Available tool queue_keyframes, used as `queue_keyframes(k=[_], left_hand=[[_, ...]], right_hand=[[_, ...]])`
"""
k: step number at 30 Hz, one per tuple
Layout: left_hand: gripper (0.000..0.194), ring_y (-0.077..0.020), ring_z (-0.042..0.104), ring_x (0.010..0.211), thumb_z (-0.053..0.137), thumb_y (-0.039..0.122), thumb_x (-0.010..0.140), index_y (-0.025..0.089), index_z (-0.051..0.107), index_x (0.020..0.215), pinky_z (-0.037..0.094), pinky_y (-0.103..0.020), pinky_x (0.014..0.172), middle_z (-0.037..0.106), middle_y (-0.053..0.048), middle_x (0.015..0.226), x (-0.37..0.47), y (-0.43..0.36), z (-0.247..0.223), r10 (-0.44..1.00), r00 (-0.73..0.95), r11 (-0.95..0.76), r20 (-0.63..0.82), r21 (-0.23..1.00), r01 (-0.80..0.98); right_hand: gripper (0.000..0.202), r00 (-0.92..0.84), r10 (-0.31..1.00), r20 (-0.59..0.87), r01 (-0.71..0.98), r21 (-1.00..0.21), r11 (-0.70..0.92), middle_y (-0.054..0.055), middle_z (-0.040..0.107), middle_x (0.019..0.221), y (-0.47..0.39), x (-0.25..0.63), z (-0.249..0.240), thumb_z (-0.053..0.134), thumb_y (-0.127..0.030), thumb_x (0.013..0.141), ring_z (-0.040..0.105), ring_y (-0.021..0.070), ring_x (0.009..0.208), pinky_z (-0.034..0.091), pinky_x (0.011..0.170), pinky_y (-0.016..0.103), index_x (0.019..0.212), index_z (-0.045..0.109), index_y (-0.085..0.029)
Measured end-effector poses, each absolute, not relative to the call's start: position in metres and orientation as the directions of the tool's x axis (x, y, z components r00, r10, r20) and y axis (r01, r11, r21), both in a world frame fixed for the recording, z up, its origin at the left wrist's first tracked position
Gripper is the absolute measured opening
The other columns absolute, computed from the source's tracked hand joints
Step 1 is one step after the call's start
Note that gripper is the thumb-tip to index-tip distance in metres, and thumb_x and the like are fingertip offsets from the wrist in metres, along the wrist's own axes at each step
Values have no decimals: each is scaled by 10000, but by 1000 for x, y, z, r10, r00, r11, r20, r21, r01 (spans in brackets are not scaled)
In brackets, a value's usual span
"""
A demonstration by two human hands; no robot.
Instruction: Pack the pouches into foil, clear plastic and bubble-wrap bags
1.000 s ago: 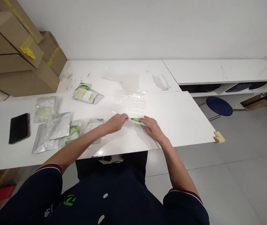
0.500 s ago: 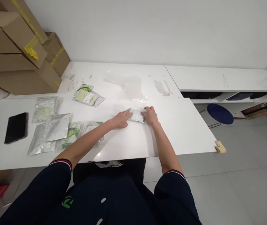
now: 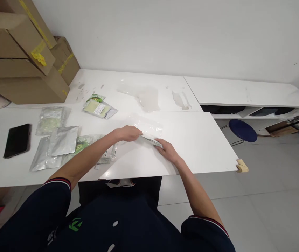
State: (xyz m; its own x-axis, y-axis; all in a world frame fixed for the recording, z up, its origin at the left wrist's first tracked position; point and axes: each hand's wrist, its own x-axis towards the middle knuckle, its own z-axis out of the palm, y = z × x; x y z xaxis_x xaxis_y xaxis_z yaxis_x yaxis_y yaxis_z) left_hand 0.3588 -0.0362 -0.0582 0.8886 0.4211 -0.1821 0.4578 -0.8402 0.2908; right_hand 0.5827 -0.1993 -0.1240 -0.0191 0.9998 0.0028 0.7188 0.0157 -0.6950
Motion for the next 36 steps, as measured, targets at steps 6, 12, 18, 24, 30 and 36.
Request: queue_keyframes(k=[6,12,18,24,30,36], left_hand=[[300,-280,608,978,451,97,869,134,623,1112,431,-428,861,667,-176,1049,375,-45,-41,622,783,-776,-24,111,620],[388,-301,533,1101,392,52,882,174,598,1188,420,-480,907,601,-167,1219,381,-80,-100,562,811,-827,162,90,555],[567,-386,410,1310,366,59,880,200,447,1422,317,-617,1031,462,-167,1466,380,-81,-131,560,824,-827,91,117,549],[619,-313,393,1378,376,15,844,157,398,1445,307,-519,1102,429,-160,1504,363,-66,-121,445,895,-889,28,135,438],[615,-218,370,1422,355,-18,840,99,388,1443,321,-382,1114,422,-182,1508,344,-46,-120,246,966,-964,74,127,236],[690,-287,231,1500,455,18,816,124,363,1492,135,-530,1211,355,-159,1570,320,-27,-110,240,940,-971,244,64,231]], right_hand=[[402,309,949,-60,478,-853,-209,42,698,899,-184,569,-125,545,-513,846,639,202,761,541,710,346,1096,601,-202],[307,379,896,-233,529,-740,-416,49,637,700,-155,577,-121,541,-501,832,626,222,659,535,670,384,899,554,-202],[461,408,894,184,868,-381,-318,257,382,1477,-134,569,-118,547,-405,892,365,433,1363,365,1020,649,1281,522,-159],[829,268,929,-254,805,-471,-361,207,575,1303,-94,582,-108,786,-533,676,587,325,1168,508,947,423,1357,528,-138],[547,203,850,-486,583,-637,-504,105,727,832,-102,576,-98,911,-445,472,659,237,707,521,557,320,883,691,-158],[525,-145,872,-468,-1,-881,-473,42,747,841,-139,566,-91,904,-345,523,686,199,684,570,612,316,969,675,-191]])
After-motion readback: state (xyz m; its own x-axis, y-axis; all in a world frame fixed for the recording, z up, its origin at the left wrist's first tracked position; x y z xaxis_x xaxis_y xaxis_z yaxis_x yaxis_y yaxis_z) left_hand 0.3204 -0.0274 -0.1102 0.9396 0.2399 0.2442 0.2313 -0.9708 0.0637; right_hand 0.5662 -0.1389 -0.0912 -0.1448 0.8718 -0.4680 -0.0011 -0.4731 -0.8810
